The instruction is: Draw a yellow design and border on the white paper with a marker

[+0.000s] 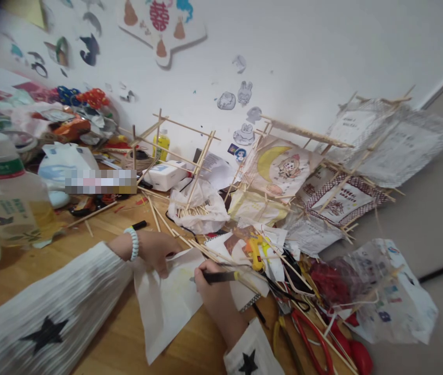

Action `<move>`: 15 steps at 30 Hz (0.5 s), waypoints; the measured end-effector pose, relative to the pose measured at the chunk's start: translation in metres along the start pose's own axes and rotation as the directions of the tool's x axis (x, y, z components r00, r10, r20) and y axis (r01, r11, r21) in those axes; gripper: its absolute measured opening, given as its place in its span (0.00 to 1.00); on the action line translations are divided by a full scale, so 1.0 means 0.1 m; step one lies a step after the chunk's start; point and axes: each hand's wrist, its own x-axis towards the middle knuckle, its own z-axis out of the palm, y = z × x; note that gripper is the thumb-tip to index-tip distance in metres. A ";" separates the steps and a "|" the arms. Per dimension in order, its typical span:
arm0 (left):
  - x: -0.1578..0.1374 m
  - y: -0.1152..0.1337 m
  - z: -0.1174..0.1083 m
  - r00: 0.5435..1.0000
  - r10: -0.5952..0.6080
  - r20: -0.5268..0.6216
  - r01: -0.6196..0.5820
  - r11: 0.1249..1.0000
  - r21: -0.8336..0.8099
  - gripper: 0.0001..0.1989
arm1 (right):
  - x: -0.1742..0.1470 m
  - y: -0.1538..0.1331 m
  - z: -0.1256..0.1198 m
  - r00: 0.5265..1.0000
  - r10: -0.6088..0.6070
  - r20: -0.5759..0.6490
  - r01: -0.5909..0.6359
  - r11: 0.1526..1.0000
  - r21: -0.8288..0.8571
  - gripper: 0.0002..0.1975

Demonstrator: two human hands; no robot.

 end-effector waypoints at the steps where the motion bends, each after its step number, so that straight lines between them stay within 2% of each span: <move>1: 0.00 0.00 0.00 1.000 -0.001 0.001 0.001 1.000 0.001 0.21 | 0.00 0.00 0.00 1.000 -0.001 0.009 0.001 1.000 0.002 0.10; 8: 0.01 -0.01 0.00 1.000 -0.002 0.017 0.002 1.000 -0.009 0.22 | 0.01 0.03 0.01 0.999 -0.038 0.008 0.038 0.999 -0.036 0.09; 15: 0.00 -0.02 0.01 1.000 0.017 -0.019 -0.017 1.000 0.011 0.20 | 0.00 0.02 0.00 1.000 -0.017 0.007 0.017 1.000 0.020 0.08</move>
